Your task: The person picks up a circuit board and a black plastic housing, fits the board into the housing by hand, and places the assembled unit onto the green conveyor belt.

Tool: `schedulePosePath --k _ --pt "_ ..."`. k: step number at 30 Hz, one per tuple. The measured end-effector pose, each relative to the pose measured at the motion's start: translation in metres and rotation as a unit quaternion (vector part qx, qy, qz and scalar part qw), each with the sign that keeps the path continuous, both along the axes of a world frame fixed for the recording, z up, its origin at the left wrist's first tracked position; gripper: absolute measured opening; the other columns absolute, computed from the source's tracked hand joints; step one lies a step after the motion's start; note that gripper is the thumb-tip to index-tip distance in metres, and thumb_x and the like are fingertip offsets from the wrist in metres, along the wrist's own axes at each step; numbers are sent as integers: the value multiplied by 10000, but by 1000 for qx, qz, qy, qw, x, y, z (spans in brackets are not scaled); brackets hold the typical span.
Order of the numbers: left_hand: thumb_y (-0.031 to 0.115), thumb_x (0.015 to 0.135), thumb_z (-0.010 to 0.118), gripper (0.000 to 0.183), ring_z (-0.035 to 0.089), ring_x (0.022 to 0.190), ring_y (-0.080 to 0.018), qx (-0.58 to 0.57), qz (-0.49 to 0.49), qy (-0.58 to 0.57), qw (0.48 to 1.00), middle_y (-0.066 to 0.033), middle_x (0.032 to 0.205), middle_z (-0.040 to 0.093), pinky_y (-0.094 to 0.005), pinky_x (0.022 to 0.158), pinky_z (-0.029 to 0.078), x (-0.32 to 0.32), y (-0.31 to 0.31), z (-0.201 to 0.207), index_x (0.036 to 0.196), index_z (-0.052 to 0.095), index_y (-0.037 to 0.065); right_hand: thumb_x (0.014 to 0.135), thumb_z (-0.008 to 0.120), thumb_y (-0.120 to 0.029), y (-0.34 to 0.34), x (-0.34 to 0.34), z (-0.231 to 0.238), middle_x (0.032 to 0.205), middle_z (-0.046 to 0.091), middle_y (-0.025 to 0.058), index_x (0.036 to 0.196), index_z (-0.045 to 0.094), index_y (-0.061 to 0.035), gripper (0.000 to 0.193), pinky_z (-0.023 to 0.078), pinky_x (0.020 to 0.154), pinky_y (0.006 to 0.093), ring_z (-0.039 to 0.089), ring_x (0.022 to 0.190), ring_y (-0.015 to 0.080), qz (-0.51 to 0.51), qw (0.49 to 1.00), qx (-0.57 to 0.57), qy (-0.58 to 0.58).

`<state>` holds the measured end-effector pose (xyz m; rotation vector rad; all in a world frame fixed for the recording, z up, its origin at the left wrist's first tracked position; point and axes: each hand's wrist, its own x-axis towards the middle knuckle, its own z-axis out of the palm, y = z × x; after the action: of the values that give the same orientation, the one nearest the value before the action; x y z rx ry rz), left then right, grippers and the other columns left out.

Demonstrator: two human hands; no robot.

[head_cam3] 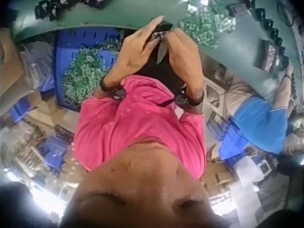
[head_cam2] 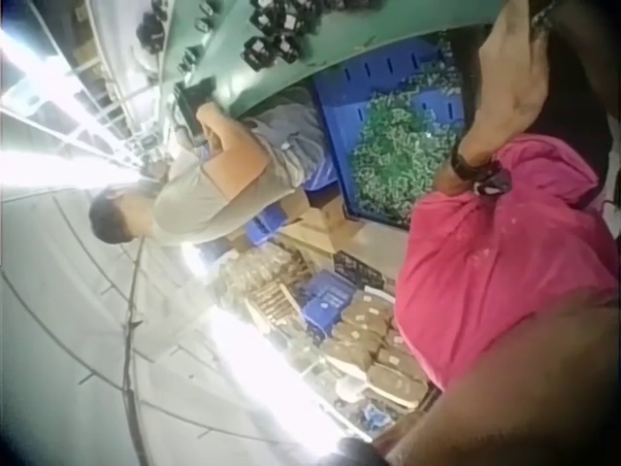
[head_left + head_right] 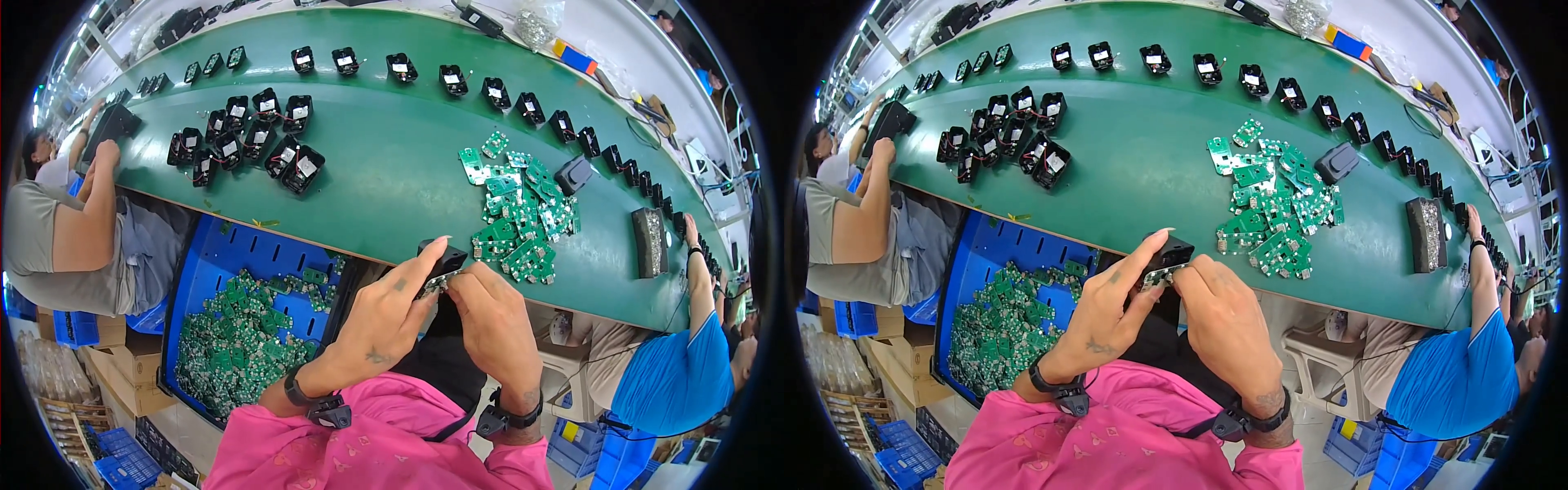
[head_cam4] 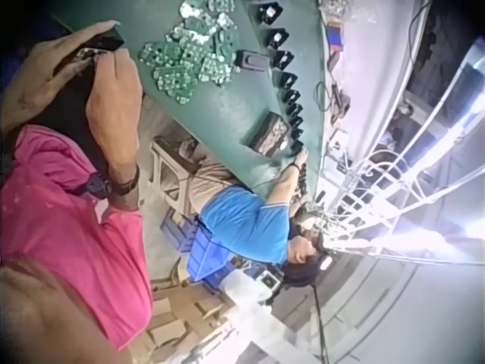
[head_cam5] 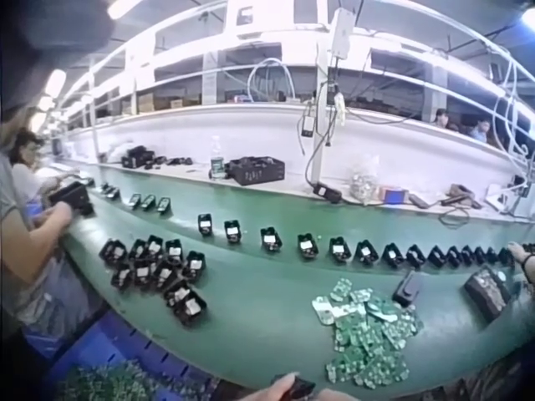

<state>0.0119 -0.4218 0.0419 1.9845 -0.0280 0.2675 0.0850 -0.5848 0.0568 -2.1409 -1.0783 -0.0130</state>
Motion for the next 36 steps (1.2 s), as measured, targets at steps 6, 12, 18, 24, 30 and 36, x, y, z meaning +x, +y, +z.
schedulePosePath --k 6,12,18,24,30,36 --pt "-20 933 571 535 650 1021 -407 139 15 -96 985 -247 1228 623 -397 865 532 1 0 -8 1450 442 21 889 616 3 4 -4 2 855 563 164 942 602 11 55 462 659 442 583 762 385 -22 1000 1 16" --pt "-31 929 566 506 622 1079 -448 79 29 -61 995 -257 1259 611 -415 904 528 -3 -6 -12 1423 464 6 898 607 2 11 -11 -5 825 566 166 921 609 13 26 460 640 446 583 731 389 -53 998 19 19" --pt "-6 910 611 599 678 944 -319 -14 23 63 998 -204 1217 622 -376 810 552 6 5 -21 1467 399 53 907 617 -17 16 -6 -28 828 593 141 911 610 16 34 469 617 386 608 698 304 -72 995 61 11" --pt "1 959 572 558 600 1046 -105 -334 -36 53 940 -116 1263 590 -262 881 535 4 5 -32 1473 364 67 961 638 -70 6 -13 -46 753 556 9 892 613 30 124 403 513 227 527 603 54 -133 945 188 230" --pt "366 1069 426 445 687 724 -167 -517 -67 167 837 -82 1064 667 -218 538 503 -1 13 -39 1397 421 66 968 630 -98 -4 -17 -54 740 531 -1 801 555 -4 206 324 468 216 451 552 30 -116 938 206 253" --pt "371 1069 426 495 671 711 -118 -519 -141 205 818 -63 1108 664 -189 512 460 -8 13 -37 1467 418 75 857 660 -17 -27 -5 -35 745 542 100 811 548 7 123 406 592 335 521 650 240 18 966 111 233"
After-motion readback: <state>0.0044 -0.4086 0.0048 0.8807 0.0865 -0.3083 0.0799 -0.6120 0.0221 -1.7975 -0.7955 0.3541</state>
